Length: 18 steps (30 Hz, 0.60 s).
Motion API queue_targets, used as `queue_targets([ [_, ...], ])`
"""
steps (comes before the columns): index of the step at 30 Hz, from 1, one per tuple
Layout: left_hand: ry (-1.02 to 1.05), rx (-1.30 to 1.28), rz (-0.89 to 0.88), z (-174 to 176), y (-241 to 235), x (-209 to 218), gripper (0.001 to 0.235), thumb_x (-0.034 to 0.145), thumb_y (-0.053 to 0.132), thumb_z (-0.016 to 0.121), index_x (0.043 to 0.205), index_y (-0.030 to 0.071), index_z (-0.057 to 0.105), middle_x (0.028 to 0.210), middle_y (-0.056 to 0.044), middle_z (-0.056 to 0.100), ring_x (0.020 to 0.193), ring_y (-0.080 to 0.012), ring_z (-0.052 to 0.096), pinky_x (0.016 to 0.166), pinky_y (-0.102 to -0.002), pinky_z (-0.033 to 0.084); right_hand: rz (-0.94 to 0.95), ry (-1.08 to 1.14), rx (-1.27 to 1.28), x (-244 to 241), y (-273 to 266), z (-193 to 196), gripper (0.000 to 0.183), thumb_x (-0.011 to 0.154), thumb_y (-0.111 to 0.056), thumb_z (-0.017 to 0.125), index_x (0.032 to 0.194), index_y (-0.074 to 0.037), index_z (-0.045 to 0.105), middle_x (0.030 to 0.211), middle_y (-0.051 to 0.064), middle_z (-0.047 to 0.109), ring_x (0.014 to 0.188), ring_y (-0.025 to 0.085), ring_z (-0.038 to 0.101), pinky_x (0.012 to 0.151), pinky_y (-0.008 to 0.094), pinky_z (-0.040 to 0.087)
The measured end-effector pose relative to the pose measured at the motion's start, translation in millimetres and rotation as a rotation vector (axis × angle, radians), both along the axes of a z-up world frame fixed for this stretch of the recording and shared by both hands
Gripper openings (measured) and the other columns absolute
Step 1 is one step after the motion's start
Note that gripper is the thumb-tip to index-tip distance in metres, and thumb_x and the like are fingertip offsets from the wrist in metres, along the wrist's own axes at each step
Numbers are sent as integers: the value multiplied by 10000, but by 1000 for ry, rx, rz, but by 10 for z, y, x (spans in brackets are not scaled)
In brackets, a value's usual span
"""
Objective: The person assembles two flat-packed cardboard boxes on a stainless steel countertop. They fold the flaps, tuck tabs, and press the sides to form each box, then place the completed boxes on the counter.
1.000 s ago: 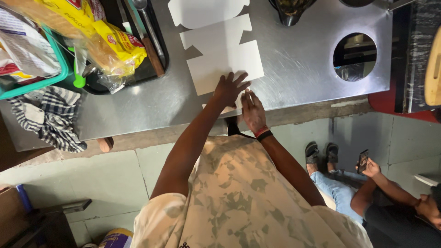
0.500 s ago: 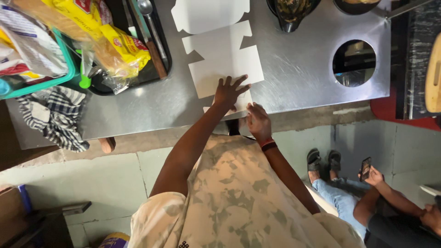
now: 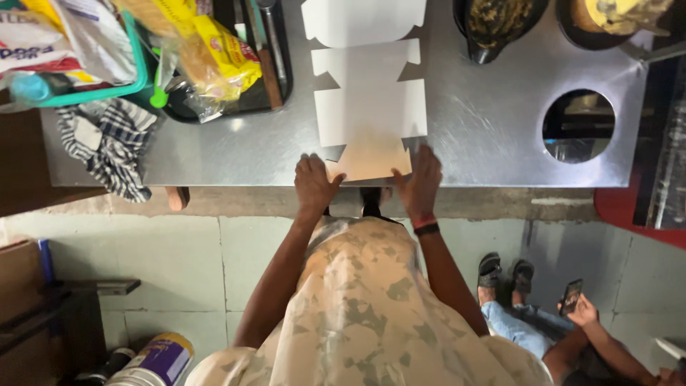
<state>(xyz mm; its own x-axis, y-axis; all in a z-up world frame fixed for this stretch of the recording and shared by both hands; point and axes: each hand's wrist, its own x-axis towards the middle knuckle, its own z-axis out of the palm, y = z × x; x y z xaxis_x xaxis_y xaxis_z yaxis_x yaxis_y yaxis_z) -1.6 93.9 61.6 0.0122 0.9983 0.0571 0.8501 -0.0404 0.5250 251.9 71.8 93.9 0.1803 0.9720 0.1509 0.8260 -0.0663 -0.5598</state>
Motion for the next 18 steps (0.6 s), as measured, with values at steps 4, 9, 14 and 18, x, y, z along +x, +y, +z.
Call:
queue_targets([
  [4,29,10,51,-45,-71,60,678,730,375,876,1149,-49,551,1252,-305,517,1092,-480,533,841,-559,468,493,-63,-27,-333,-119,-202,545,1027,-180,751,1531,-162,544,1570,76,521,1478,294,496,1201,452,464],
  [9,-136,0,149,-282,-149,149,373,857,322,867,970,77,611,1041,-182,549,1011,-393,547,860,-533,466,424,-316,-212,-396,169,-338,819,727,-381,843,1458,-184,533,1626,155,287,1449,492,312,1013,698,401],
  [14,-572,61,260,-490,-209,284,385,843,187,865,1061,28,589,1024,-155,572,938,-312,587,831,-443,511,553,-379,-301,-262,82,-352,806,778,-467,825,1502,-321,505,1654,116,255,1416,552,294,882,707,457],
  [18,-962,-146,381,-396,-297,397,624,825,166,820,1337,26,493,1082,-160,641,982,-308,623,860,-389,523,619,-584,-160,-343,93,-409,732,863,-438,796,1531,-421,498,1707,69,264,1401,567,321,818,642,516],
])
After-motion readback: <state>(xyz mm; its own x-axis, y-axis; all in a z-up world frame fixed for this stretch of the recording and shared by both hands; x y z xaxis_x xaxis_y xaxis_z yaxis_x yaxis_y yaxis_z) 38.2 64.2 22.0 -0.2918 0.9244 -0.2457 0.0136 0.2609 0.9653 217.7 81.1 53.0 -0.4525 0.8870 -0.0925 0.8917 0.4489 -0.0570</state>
